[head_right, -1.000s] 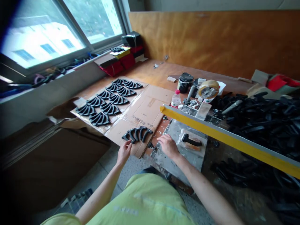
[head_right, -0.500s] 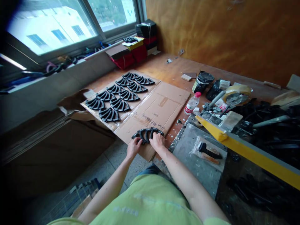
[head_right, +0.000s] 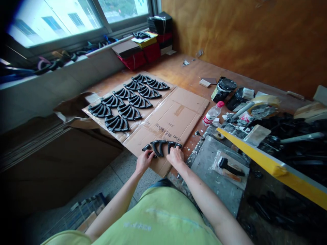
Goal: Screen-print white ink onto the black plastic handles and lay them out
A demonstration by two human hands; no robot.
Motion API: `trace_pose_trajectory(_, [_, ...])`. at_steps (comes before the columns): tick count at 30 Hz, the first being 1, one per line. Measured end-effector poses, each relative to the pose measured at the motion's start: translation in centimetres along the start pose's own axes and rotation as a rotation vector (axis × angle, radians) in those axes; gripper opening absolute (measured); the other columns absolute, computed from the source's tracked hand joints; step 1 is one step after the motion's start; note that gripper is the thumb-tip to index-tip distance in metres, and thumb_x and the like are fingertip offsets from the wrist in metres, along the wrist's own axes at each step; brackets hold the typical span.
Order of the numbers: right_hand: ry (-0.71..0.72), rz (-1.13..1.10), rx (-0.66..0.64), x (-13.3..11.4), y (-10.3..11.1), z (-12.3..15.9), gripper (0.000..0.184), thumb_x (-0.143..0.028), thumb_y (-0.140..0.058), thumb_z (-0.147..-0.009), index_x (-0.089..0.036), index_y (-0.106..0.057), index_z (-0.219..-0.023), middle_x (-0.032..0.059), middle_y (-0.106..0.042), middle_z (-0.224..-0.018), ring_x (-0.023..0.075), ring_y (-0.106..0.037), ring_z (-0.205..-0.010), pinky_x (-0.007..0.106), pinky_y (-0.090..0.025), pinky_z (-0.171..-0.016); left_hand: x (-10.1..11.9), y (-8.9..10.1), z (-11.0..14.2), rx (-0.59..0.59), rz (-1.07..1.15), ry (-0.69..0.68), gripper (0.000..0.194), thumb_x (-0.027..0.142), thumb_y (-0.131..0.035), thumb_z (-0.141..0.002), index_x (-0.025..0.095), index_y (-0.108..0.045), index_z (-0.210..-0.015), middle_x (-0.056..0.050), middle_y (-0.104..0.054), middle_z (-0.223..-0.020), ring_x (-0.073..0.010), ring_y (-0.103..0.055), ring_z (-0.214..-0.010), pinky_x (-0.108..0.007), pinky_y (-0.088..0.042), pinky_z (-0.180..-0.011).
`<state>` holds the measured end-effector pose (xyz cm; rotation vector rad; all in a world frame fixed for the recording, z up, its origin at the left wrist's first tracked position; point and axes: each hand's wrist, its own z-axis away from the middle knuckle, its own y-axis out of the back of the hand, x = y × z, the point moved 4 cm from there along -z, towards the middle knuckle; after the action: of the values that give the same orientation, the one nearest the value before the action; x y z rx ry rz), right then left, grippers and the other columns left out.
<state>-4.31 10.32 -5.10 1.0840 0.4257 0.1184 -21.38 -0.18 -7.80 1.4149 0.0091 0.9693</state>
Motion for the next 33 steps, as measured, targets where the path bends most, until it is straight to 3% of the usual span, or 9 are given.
trace_pose_trajectory(5, [0.049,-0.066,-0.016,-1.2,-0.7,-0.1,0.032,-0.032,-0.057,-0.081,-0.018,-0.07,-0.107,0.0156,-0.064,-0.108,0.0234,-0.064,-0.096,0.031,-0.047,-0.085,-0.2,-0.3,-0.8,-0.025,-0.012,-0.002,0.035,0.05,-0.044,-0.089,0.024,-0.065,-0.1,-0.005,-0.066,-0.082,-0.0202,-0.062,-0.079,-0.028,-0.043,-0.067])
trace_pose_trajectory(14, [0.079,-0.179,-0.022,-0.6,-0.9,0.0,0.034,-0.033,-0.058,-0.085,-0.02,-0.069,-0.114,0.0131,-0.065,-0.112,0.02,-0.062,-0.102,0.028,-0.044,-0.093,0.3,0.6,-2.5,-0.055,-0.039,-0.053,0.032,0.044,-0.046,-0.09,0.026,-0.064,-0.108,-0.006,-0.065,-0.094,-0.0204,-0.061,-0.088,-0.03,-0.046,-0.074])
trace_pose_trajectory(18, [0.102,-0.182,-0.012,-0.4,-0.7,0.3,0.038,-0.03,-0.057,-0.085,-0.019,-0.064,-0.121,0.0127,-0.067,-0.112,0.021,-0.063,-0.104,0.028,-0.044,-0.093,2.1,1.3,-0.6,0.13,-0.118,-0.115,0.041,0.042,-0.044,-0.09,0.023,-0.057,-0.125,-0.012,-0.06,-0.112,-0.0243,-0.057,-0.103,-0.035,-0.045,-0.086])
trace_pose_trajectory(20, [0.109,-0.187,0.0,-0.1,-0.5,0.4,0.039,-0.028,-0.054,-0.087,-0.018,-0.062,-0.124,0.0116,-0.068,-0.112,0.0214,-0.063,-0.105,0.029,-0.045,-0.092,3.9,0.6,0.9,0.199,-0.171,-0.204,0.045,0.043,-0.045,-0.09,0.023,-0.056,-0.128,-0.013,-0.056,-0.124,-0.0265,-0.051,-0.114,-0.038,-0.04,-0.097])
trace_pose_trajectory(22, [0.122,-0.199,0.0,0.2,-0.2,0.4,0.037,-0.025,-0.049,-0.09,-0.018,-0.062,-0.124,0.0104,-0.069,-0.113,0.0212,-0.064,-0.105,0.029,-0.045,-0.092,5.6,-0.9,1.8,0.173,-0.207,-0.244,0.049,0.047,-0.051,-0.086,0.024,-0.056,-0.129,-0.012,-0.051,-0.134,-0.0296,-0.044,-0.123,-0.042,-0.035,-0.104])
trace_pose_trajectory(26, [0.147,-0.227,-0.015,0.4,0.0,-0.1,0.036,-0.02,-0.042,-0.092,-0.019,-0.065,-0.12,0.0087,-0.07,-0.113,0.0201,-0.064,-0.107,0.028,-0.046,-0.093,7.6,-3.5,1.5,0.108,-0.28,-0.14,0.058,0.05,-0.061,-0.077,0.023,-0.058,-0.128,-0.014,-0.048,-0.14,-0.0384,-0.035,-0.131,-0.052,-0.03,-0.105])
trace_pose_trajectory(33, [0.177,-0.308,0.041,0.3,-0.8,-0.4,0.037,-0.02,-0.046,-0.09,-0.016,-0.064,-0.122,0.0122,-0.068,-0.113,0.0217,-0.063,-0.108,0.03,-0.045,-0.097,7.9,-3.3,-0.3,0.122,-0.324,-0.125,0.042,0.038,-0.06,-0.076,0.021,-0.066,-0.114,-0.014,-0.056,-0.13,-0.0359,-0.041,-0.125,-0.051,-0.031,-0.104])
